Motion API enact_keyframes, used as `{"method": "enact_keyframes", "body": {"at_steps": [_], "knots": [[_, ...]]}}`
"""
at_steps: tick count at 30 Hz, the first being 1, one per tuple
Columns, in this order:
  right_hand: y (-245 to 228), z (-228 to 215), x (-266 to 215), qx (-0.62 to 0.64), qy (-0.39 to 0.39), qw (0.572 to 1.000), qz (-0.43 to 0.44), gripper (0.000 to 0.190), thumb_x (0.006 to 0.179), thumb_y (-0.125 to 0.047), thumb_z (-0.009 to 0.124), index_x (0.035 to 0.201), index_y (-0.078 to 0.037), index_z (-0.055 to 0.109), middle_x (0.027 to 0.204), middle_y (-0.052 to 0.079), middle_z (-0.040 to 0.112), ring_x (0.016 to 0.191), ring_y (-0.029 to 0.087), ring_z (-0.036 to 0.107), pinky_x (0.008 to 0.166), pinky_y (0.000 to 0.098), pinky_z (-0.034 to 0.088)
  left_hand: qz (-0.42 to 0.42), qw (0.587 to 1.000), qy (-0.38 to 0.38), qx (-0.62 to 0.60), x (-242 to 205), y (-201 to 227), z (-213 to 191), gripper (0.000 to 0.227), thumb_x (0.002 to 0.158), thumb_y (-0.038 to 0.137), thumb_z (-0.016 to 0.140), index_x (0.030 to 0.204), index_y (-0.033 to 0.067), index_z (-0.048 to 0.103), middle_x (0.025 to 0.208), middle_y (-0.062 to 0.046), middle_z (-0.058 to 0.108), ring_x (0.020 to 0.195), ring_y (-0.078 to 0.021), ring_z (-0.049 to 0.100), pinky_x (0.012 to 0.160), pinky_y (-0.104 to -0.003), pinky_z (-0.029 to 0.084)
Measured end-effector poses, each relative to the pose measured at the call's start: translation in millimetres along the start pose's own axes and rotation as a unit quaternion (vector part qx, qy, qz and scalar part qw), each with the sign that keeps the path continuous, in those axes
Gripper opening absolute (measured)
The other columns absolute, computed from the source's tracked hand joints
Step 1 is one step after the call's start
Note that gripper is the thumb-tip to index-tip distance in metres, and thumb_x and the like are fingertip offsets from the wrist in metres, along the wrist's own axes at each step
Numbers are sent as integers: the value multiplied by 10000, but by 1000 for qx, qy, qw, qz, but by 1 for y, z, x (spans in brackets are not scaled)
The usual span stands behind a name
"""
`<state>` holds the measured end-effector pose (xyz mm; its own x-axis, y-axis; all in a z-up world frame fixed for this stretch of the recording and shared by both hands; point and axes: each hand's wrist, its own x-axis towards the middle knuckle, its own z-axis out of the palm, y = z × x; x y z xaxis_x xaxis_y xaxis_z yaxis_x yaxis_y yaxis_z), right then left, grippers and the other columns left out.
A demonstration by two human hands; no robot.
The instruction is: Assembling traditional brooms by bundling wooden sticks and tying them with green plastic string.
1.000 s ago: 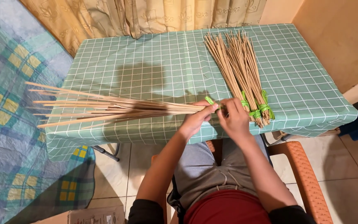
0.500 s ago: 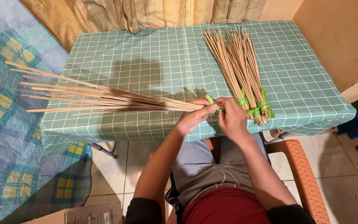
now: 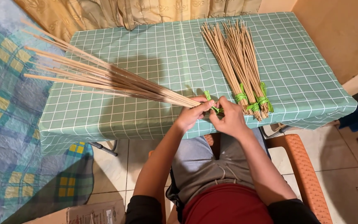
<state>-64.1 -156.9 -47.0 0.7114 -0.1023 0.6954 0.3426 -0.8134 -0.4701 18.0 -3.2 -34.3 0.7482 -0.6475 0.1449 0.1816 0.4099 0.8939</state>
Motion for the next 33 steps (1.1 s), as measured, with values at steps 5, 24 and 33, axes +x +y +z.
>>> {"method": "enact_keyframes", "body": {"at_steps": [5, 24, 33], "knots": [[-3, -5, 3, 73, -30, 997, -14, 131, 927, -116, 627, 799, -115, 599, 602, 114, 578, 610, 393, 643, 556, 390, 511, -5, 1000, 18, -19, 5, -8, -7, 224, 918, 154, 779, 785, 29, 650, 695, 19, 406, 513, -11, 342, 390, -129, 307], [-12, -11, -5, 1, -21, 995, -98, 319, 989, -166, 693, 695, -115, 581, 613, 42, 469, 579, 319, 577, 526, 378, 481, 16, 972, 227, -63, 10, 16, 1, 228, 865, 170, 786, 840, 75, 581, 780, -86, 584, 564, -116, 508, 376, -229, 358], [-8, -15, -30, 84, -24, 995, -44, 314, 954, -151, 712, 670, -128, 581, 615, 10, 466, 551, 299, 552, 522, 336, 473, -22, 992, 115, -36, 8, -5, -7, 242, 873, 163, 776, 813, 92, 552, 792, -95, 598, 573, -118, 550, 362, -208, 372]]}}
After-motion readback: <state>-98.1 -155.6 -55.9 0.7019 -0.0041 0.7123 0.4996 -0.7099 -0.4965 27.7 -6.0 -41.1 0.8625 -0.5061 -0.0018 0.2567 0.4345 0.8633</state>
